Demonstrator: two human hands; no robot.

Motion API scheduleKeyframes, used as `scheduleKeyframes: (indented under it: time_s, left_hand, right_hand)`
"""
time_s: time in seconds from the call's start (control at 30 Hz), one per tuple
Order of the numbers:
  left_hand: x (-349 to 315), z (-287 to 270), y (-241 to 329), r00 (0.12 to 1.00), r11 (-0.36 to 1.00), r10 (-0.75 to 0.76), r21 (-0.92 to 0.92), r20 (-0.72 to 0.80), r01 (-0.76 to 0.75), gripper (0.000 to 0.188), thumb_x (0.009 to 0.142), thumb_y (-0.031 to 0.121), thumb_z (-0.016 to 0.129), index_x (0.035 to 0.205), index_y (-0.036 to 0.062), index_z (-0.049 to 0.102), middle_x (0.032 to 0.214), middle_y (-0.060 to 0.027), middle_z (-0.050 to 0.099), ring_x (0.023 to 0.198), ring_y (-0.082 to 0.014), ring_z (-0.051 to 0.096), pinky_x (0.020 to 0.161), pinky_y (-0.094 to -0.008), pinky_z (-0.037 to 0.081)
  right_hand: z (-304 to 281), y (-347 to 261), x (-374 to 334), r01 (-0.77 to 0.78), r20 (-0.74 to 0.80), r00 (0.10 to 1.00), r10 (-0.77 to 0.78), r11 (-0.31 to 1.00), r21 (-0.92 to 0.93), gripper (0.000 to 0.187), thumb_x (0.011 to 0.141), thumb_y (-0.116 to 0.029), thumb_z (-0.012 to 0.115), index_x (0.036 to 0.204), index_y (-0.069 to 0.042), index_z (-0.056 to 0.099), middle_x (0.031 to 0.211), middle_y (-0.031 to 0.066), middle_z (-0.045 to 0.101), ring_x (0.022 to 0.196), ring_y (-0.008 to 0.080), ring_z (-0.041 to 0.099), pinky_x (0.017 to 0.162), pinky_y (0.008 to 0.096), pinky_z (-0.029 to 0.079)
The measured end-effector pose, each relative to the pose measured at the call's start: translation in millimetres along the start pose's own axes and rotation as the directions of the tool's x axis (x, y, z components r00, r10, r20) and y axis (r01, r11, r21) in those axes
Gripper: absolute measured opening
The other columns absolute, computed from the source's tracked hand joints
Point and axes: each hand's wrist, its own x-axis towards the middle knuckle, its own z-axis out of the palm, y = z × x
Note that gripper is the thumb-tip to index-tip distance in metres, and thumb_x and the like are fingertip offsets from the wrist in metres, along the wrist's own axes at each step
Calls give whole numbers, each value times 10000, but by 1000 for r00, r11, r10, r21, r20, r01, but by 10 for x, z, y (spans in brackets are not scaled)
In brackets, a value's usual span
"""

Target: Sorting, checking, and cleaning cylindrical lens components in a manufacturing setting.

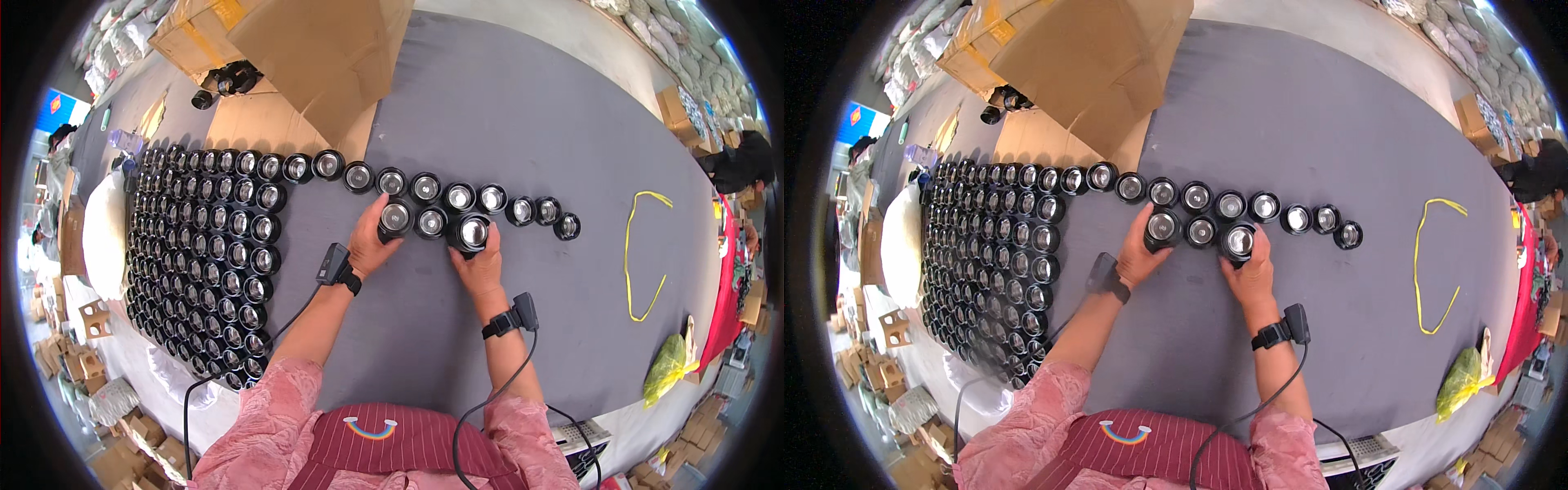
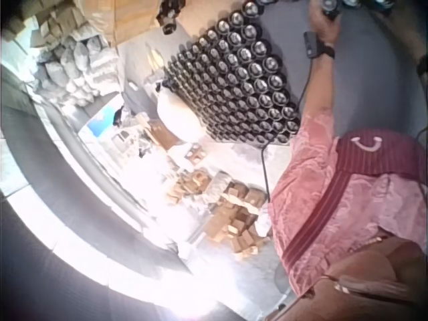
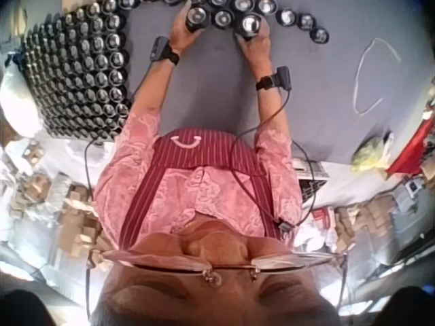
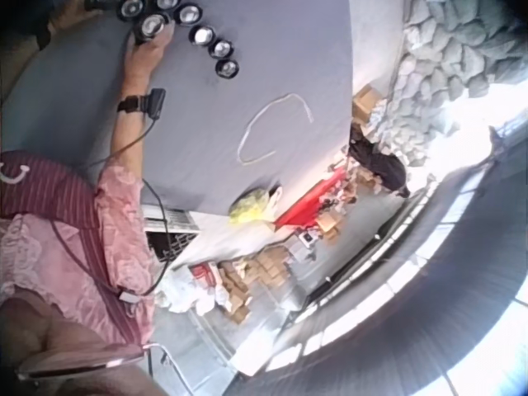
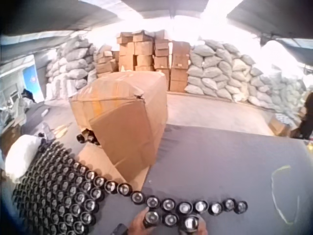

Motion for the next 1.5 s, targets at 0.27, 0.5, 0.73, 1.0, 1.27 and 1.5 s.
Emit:
scheduleKeyframes:
  time_s: [0.27,0.5,0.73,1.0,1.27,1.5]
  left_hand:
    - [5,-307,336,976,688,-186,-693,117,214,1124,637,-98,786,1520,141,134,1355,-90,470,1264,-237,485,1094,-401,390]
    - [49,-505,674,966,536,-193,-806,173,251,1121,635,-108,788,1520,157,151,1408,-97,419,1301,-244,449,1084,-429,398]
    - [45,-558,812,967,509,-177,-824,184,250,1111,635,-109,784,1518,155,164,1413,-97,416,1295,-239,455,1086,-435,396]
    - [-93,-674,1147,947,421,-208,-851,247,314,1118,617,-92,806,1511,147,180,1406,-90,426,1279,-241,471,1057,-427,435]
    - [-382,-659,1493,941,445,-143,-829,307,338,1018,693,-16,790,1507,114,193,1397,-112,425,1298,-227,433,1071,-404,411]
    - [-657,-883,1530,909,459,-233,-786,345,415,821,782,104,744,1473,69,302,1379,-98,458,1242,-210,479,1033,-366,422]
  right_hand:
    - [31,127,-47,-32,-27,999,31,999,-7,959,626,-100,844,1385,-52,260,1248,253,502,1069,456,569,833,464,535]
    - [88,127,-35,50,-57,997,-49,999,0,1006,632,-81,837,1407,-85,195,1220,240,516,1060,453,572,818,478,534]
    - [31,54,-12,58,-41,997,-58,998,1,1011,639,-66,827,1421,-87,186,1273,248,493,1099,462,551,874,484,515]
    - [-657,-781,48,26,-55,998,-31,996,-87,908,685,-189,817,1423,1,325,1372,259,438,1271,407,439,999,469,418]
    - [-766,-1702,86,-449,381,893,241,410,794,734,828,-167,751,1404,99,382,1295,151,536,1131,182,563,951,322,472]
    - [-772,-1982,-86,-560,489,825,285,293,775,695,796,-72,769,1361,129,419,1227,151,581,1084,176,593,930,312,498]
